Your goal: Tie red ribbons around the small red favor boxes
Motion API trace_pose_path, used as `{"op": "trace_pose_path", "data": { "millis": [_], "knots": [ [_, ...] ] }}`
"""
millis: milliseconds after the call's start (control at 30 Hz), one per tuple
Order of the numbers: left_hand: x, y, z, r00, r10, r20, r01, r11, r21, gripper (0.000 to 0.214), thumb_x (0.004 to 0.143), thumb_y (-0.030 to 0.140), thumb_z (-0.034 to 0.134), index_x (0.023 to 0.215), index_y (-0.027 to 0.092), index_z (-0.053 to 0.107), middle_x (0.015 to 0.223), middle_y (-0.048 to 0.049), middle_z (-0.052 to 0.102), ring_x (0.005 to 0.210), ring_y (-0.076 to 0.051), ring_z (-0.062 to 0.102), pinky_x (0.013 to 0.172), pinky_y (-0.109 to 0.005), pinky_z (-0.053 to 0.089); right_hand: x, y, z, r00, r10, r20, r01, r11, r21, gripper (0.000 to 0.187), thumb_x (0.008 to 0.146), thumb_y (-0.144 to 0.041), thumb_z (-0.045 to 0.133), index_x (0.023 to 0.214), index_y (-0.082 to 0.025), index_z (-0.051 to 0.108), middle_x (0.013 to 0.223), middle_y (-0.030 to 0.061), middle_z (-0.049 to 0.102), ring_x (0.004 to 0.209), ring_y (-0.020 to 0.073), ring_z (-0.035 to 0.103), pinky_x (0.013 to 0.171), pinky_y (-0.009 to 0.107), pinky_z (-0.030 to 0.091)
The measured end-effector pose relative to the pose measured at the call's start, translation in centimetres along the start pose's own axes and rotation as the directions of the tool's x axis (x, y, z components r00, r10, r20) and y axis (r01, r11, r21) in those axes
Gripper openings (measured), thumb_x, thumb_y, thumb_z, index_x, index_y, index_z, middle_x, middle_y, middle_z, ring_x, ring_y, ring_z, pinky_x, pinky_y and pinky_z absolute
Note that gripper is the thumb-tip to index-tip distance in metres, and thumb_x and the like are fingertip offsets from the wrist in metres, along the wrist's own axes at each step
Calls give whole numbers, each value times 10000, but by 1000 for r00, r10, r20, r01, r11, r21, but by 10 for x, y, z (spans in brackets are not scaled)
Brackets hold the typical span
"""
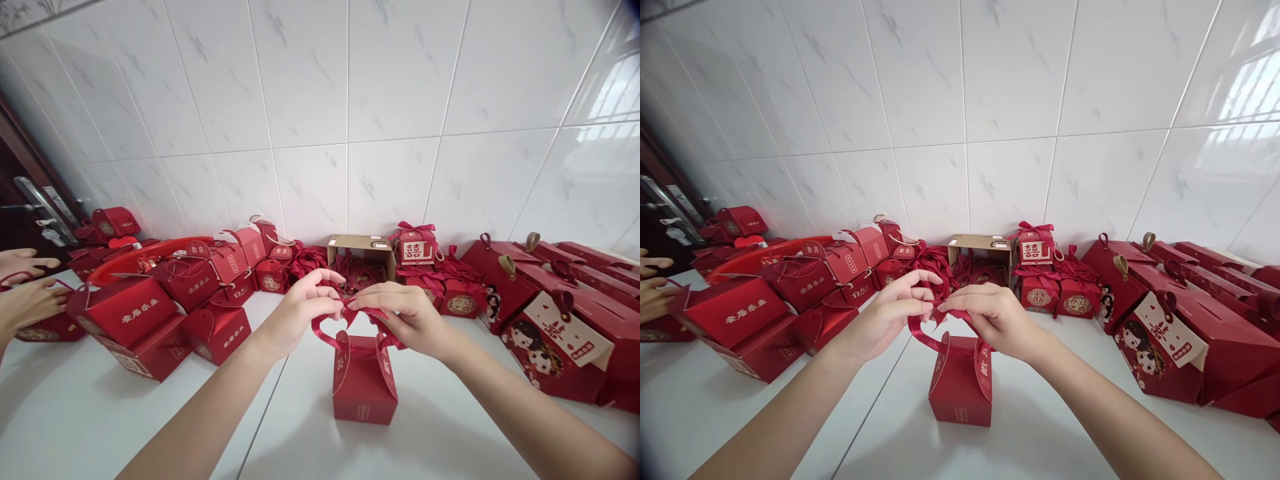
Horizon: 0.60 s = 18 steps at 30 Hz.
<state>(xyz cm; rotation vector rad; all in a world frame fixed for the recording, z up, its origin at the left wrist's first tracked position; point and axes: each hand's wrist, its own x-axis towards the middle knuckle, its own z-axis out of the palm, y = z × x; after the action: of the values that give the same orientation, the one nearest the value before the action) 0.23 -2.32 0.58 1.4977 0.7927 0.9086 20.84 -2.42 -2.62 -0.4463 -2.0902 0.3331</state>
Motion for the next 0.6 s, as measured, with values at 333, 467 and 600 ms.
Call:
{"op": "trace_pose_path", "data": {
  "millis": [333,467,600],
  "knots": [
    [-17,-14,5,877,473,-83,-382,792,476,412,803,184,582,1210,208,517,918,-72,683,899,-210,627,851,-335,464,-18,-4,6,949,-142,-280,40,939,-342,381,880,-44,481,1156,-258,635,1050,75,696,883,205,654,705,334,497],
    [-32,-24,-12,671,741,-6,-399,368,840,240,760,125,620,974,232,641,698,-5,593,680,-144,565,732,-252,461,-44,-13,-5,910,-60,-411,-118,911,-395,250,851,-49,530,984,-219,654,843,59,693,733,189,637,645,307,489],
    [-52,-44,-51,719,692,-63,-183,276,943,220,807,113,506,956,229,619,589,55,407,532,-90,445,580,-180,413,-90,-12,-28,937,58,-343,-242,818,-522,112,864,-109,535,869,-192,609,743,43,635,667,178,584,610,298,453]
  ]
}}
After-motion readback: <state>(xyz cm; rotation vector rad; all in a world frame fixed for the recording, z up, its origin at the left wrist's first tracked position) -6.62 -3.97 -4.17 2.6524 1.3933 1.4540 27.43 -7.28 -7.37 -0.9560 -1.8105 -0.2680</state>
